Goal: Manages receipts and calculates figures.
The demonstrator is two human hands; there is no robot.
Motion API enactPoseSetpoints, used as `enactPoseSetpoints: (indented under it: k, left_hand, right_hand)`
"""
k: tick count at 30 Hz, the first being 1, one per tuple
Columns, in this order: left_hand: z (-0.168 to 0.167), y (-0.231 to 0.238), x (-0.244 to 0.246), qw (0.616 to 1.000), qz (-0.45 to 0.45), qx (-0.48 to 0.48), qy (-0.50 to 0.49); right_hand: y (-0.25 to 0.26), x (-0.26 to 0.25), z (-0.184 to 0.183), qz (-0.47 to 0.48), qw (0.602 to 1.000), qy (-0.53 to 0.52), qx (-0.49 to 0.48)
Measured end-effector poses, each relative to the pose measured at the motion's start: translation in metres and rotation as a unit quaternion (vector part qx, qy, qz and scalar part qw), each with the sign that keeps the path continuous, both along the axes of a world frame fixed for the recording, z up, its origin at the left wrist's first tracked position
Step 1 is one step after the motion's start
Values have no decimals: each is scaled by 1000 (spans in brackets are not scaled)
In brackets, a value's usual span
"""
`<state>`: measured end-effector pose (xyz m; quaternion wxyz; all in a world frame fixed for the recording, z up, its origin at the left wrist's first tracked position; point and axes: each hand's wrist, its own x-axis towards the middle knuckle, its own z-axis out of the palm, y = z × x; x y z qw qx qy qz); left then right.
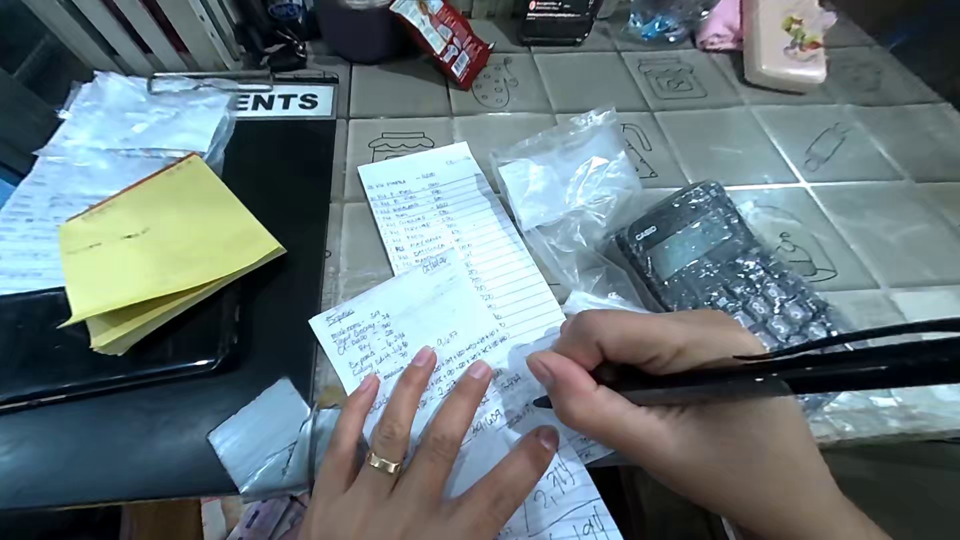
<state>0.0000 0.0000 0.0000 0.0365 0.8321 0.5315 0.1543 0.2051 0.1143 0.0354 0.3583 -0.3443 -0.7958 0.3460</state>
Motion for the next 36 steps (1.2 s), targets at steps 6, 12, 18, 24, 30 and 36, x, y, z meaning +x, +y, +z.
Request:
enactPoseSetpoints:
  k: [6,12,18,24,30,36]
  left_hand:
    - [0,-3,1,1000,-2,3,1]
    - [0,-3,1,1000,-2,6,2]
    - [0,-3,1,1000,0,7,2]
    - [0,-3,0,1000,-2,7,4]
    - [0,-3,1,1000,-1,7,6]
    - [0,-3,1,1000,0,13,7]
  right_hand:
    - [-4,2,1,-2,1000,-14,7]
    - [-4,1,2,-3,1000,-3,2]
    - [-3,1,1,0,1000,6,8]
    - [-3,3,2,-2,1000,-5,5]
    - [-4,2,1,-5,1000,2,13]
    - [-4,2,2,-9,1000,-10,9]
